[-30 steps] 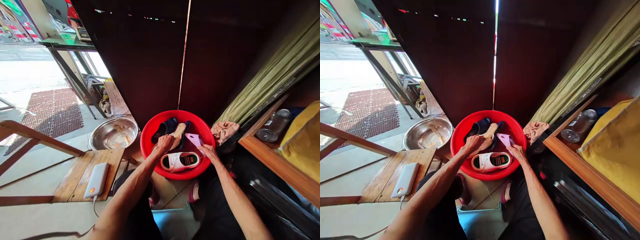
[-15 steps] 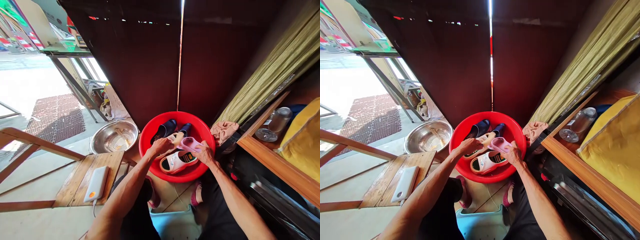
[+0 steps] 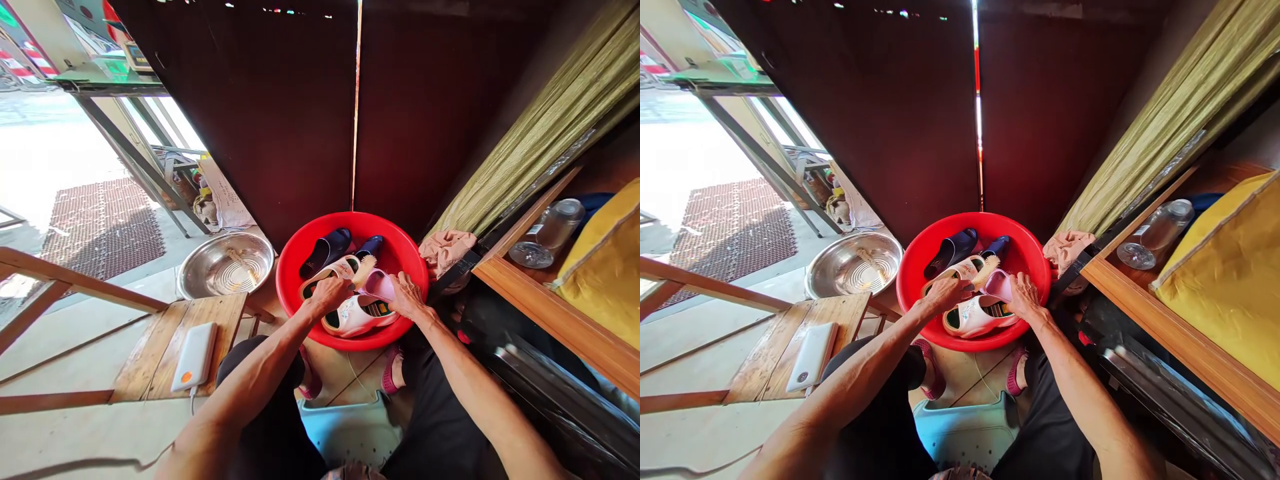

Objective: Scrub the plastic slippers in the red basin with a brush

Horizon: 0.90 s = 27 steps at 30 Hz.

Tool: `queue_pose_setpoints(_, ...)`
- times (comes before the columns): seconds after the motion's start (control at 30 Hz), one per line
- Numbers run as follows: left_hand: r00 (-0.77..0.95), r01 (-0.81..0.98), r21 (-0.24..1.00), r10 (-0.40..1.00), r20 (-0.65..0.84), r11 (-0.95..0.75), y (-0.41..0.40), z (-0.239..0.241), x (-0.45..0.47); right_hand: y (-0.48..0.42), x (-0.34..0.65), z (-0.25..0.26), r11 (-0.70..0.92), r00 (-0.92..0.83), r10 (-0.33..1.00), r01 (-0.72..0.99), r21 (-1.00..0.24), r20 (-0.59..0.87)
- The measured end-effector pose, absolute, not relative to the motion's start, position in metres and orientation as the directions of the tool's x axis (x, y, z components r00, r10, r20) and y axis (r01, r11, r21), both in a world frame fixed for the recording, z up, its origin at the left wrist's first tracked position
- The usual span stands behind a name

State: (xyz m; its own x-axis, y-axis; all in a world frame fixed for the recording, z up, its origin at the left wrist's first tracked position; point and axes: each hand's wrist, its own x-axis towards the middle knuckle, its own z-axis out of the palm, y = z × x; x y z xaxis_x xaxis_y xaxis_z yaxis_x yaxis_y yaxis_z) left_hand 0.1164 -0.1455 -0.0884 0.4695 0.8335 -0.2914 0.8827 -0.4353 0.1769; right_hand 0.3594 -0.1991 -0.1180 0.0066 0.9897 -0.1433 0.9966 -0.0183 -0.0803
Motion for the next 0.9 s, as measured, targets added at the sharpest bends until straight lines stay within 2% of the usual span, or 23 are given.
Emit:
queue_pose_setpoints(0.2, 0.520, 0.839, 0.331, 0.815, -0.257, -0.432, -0.143, -0.077, 0.099, -0.200, 0.371, -0.120, 0.051, -0.053, 0.997, 0.998, -0.041, -0.061)
queue_pose_setpoints(0.33, 0.449, 0.887, 0.237, 0.858, -0.250, -0.396, -0.139, -0.082, 0.101, -0.199, 0.366, -0.119, 0.127, -0.128, 0.992, 0.991, -0.053, -0.022)
queue_pose_setpoints(0.43, 0.413, 0.909, 0.168, 0.878, -0.244, -0.381, -0.137, -0.091, 0.107, -0.200, 0.363, -0.118, 0.079, -0.080, 0.997, 0.994, -0.077, -0.003)
queue_pose_setpoints(0.57, 0.399, 0.917, 0.149, 0.877, -0.267, -0.371, -0.138, -0.096, 0.107, -0.200, 0.378, -0.120, -0.060, 0.077, 0.993, 0.980, -0.190, 0.086)
queue_pose_setpoints(0.63, 0.418, 0.904, 0.205, 0.873, -0.252, -0.375, -0.144, -0.096, 0.109, -0.197, 0.393, -0.122, -0.093, 0.144, 0.972, 0.961, -0.260, 0.187)
queue_pose_setpoints(0.73, 0.454, 0.861, 0.320, 0.882, -0.131, -0.396, -0.157, -0.093, 0.115, -0.189, 0.416, -0.129, -0.110, 0.246, 0.924, 0.904, -0.413, 0.292)
queue_pose_setpoints(0.83, 0.472, 0.824, 0.379, 0.880, -0.047, -0.421, -0.165, -0.088, 0.123, -0.179, 0.432, -0.138, -0.134, 0.347, 0.902, 0.792, -0.595, 0.259)
queue_pose_setpoints(0.9, 0.472, 0.825, 0.369, 0.881, -0.035, -0.427, -0.163, -0.085, 0.127, -0.173, 0.438, -0.142, -0.145, 0.385, 0.901, 0.705, -0.695, 0.202)
